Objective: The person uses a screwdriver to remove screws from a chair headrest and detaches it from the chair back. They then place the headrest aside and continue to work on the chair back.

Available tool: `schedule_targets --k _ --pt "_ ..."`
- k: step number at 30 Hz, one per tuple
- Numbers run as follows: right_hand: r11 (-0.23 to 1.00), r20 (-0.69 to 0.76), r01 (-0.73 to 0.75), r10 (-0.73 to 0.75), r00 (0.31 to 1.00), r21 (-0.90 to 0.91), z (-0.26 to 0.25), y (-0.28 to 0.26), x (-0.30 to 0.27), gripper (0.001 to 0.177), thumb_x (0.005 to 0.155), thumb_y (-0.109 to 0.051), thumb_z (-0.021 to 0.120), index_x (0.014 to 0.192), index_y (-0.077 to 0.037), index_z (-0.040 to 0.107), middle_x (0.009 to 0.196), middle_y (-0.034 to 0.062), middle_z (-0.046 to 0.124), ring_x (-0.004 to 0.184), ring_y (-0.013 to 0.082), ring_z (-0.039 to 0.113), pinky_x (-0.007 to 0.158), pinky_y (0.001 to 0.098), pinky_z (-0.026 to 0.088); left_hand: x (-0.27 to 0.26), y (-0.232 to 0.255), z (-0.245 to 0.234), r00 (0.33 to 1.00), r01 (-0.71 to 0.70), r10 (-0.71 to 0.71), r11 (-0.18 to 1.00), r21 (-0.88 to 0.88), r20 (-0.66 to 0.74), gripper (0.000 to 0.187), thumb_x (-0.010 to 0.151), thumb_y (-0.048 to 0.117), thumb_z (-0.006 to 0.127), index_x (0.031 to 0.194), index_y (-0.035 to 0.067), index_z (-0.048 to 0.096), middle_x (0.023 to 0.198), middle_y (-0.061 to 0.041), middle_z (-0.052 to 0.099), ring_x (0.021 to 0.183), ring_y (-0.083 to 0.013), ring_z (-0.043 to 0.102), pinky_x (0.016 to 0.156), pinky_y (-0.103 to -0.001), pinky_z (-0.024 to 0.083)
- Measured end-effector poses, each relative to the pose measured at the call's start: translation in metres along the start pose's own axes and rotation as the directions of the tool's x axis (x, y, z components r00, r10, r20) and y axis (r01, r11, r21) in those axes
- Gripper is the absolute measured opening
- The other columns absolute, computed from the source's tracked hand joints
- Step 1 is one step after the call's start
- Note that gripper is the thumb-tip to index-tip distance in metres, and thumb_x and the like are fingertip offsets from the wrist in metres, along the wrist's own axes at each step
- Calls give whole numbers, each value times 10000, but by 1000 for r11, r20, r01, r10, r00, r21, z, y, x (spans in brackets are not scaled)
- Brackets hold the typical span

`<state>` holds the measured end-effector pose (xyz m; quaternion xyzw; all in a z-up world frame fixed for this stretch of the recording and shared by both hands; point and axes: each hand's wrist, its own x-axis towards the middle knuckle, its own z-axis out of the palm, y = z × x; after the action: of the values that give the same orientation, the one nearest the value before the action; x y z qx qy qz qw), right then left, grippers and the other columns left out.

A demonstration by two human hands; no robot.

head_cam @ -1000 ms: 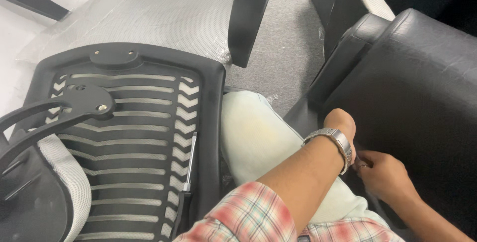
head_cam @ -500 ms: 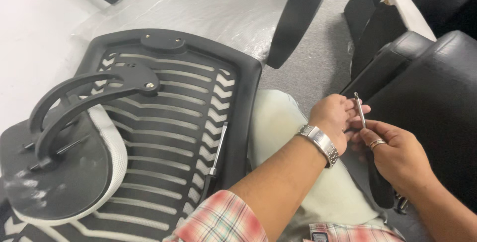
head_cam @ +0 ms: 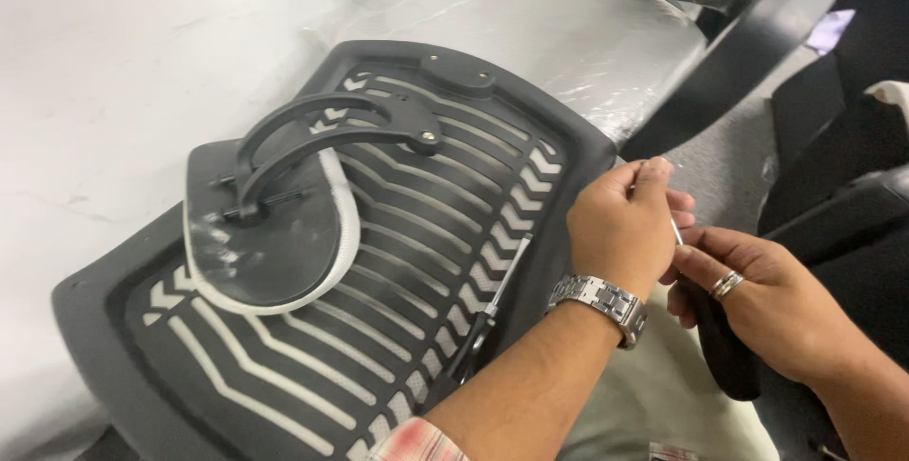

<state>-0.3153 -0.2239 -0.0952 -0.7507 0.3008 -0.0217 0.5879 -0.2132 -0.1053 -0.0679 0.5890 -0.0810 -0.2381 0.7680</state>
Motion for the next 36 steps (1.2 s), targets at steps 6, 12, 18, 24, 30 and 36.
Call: schedule_targets --k 6,12,18,24,30,36 --pt "978 334 181 -138 933 -99 31 -16 15 440 977 -132 632 1404 -59 559 757 94 662 694 170 613 637 317 515 16 18 -48 983 -62 24 977 -204 -183 290 969 226 543 1076 12 707 742 -99 689 603 -179 689 488 -330 543" --pt "953 279 147 -70 958 -265 64 -44 33 510 986 -146 612 1480 -87 502 701 116 610 593 205 560 534 341 479 38 31 -103 887 -209 10 900 -381 -462 356 935 220 618 1015 -109 728 766 -99 668 604 -167 650 546 -275 548" --pt "933 214 148 -79 974 -329 82 -85 46 561 939 -112 648 1473 -53 485 774 121 681 598 196 577 537 322 461 63 52 -153 748 -39 -242 913 -405 -618 672 824 374 753 1306 28 437 1019 -106 633 709 -205 665 596 -316 536" --pt "956 218 81 -19 976 -281 94 -106 53 421 923 -159 631 1320 -27 585 750 76 691 569 168 573 541 298 491 98 44 -173 795 -68 -168 930 -360 -583 708 767 397 808 1253 -79 610 1070 -165 681 737 -184 626 585 -300 524" --pt "923 248 109 -16 969 -370 95 -99 57 483 951 -139 659 1423 -76 575 739 165 688 578 196 593 530 304 482 130 31 -193 862 -44 -84 970 -240 -500 530 814 216 738 1307 84 593 1021 -19 634 891 -167 622 668 -351 555" --pt "940 204 125 -61 977 -318 91 -100 51 376 944 -75 658 1294 44 587 873 89 747 623 185 647 538 311 529 123 26 -195 927 -338 293 924 -181 -235 480 934 125 642 1412 89 617 1077 -55 651 854 -139 525 666 -313 444"
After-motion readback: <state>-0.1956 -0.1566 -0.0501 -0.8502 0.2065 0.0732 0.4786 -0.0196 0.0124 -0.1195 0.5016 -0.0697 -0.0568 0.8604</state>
